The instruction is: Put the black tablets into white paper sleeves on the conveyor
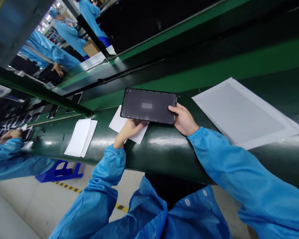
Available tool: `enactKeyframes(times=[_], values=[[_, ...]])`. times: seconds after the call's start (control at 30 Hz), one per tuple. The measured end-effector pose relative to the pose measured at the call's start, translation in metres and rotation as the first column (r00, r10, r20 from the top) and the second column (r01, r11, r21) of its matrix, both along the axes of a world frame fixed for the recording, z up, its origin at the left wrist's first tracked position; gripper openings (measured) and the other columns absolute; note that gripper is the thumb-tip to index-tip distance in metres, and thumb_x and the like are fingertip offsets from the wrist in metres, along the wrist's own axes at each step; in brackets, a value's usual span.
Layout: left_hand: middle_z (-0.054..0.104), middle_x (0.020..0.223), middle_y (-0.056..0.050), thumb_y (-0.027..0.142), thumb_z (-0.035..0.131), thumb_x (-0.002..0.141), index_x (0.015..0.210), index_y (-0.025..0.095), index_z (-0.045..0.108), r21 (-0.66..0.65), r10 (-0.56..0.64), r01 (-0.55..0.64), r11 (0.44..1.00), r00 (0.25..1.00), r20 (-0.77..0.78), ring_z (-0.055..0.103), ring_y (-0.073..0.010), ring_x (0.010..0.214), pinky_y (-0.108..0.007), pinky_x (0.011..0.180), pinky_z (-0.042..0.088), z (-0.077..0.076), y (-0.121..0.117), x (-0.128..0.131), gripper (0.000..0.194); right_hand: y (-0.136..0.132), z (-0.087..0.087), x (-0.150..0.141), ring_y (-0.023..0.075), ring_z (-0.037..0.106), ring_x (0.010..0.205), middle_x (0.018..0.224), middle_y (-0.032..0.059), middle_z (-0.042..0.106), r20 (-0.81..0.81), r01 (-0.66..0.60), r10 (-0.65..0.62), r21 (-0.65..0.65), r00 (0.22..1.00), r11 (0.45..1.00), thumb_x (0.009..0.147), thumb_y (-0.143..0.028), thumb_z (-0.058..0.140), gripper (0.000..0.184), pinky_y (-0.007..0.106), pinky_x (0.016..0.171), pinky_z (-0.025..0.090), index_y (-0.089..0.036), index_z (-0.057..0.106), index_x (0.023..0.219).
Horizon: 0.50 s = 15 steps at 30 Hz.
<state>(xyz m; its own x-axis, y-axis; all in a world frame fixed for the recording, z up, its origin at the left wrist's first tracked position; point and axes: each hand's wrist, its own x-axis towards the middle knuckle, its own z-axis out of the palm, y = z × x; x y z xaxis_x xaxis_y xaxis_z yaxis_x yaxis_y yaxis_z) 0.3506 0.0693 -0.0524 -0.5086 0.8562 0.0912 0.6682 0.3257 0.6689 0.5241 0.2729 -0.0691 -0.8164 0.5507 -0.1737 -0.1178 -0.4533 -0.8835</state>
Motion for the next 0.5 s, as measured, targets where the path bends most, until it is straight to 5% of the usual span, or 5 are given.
enactKeyframes(times=[0.17,0.23,0.37,0.5], values=[[0.075,0.118,-0.010,0.045,0.041,0.108,0.124,0.022,0.070,0.347,0.262,-0.328,0.879,0.939,0.224,0.072,-0.0236,0.109,-0.035,0.091,0.059,0.005,-0.007,-0.028,0.040,0.000,0.001,0.001,0.0362,0.073,0.122,0.110,0.0069,0.080,0.029,0.040,-0.040,0.001,0.999,0.999,0.078,-0.042,0.079,0.033,0.053,0.100,0.065,-0.025,0.075,0.106],[0.075,0.116,-0.009,0.052,0.043,0.109,0.127,0.023,0.069,0.385,0.257,-0.321,0.865,0.944,0.208,0.072,-0.0216,0.101,-0.032,0.083,0.059,0.009,-0.011,-0.031,0.043,-0.002,0.004,0.002,0.0358,0.074,0.118,0.103,0.0059,0.081,0.046,0.021,-0.021,0.007,0.999,1.000,0.076,-0.043,0.082,0.030,0.051,0.097,0.066,-0.025,0.076,0.100],[0.075,0.110,-0.008,0.056,0.071,0.096,0.115,0.023,0.073,0.360,0.231,-0.220,0.907,0.973,0.013,0.070,-0.0189,0.094,-0.026,0.071,0.055,0.011,-0.015,-0.026,0.038,-0.006,0.009,0.004,0.0351,0.077,0.107,0.092,0.0039,0.081,0.050,0.016,-0.017,0.027,0.999,1.000,0.069,-0.046,0.090,0.031,0.048,0.088,0.068,-0.027,0.077,0.090],[0.076,0.098,-0.006,0.053,0.074,0.096,0.105,0.021,0.075,0.365,0.269,-0.230,0.902,0.961,-0.059,0.068,-0.0156,0.083,-0.024,0.062,0.050,0.007,-0.012,-0.023,0.033,-0.008,0.008,0.004,0.0345,0.078,0.100,0.090,0.0037,0.080,0.044,0.037,-0.039,0.042,0.998,0.998,0.069,-0.044,0.090,0.029,0.049,0.084,0.068,-0.028,0.078,0.090]])
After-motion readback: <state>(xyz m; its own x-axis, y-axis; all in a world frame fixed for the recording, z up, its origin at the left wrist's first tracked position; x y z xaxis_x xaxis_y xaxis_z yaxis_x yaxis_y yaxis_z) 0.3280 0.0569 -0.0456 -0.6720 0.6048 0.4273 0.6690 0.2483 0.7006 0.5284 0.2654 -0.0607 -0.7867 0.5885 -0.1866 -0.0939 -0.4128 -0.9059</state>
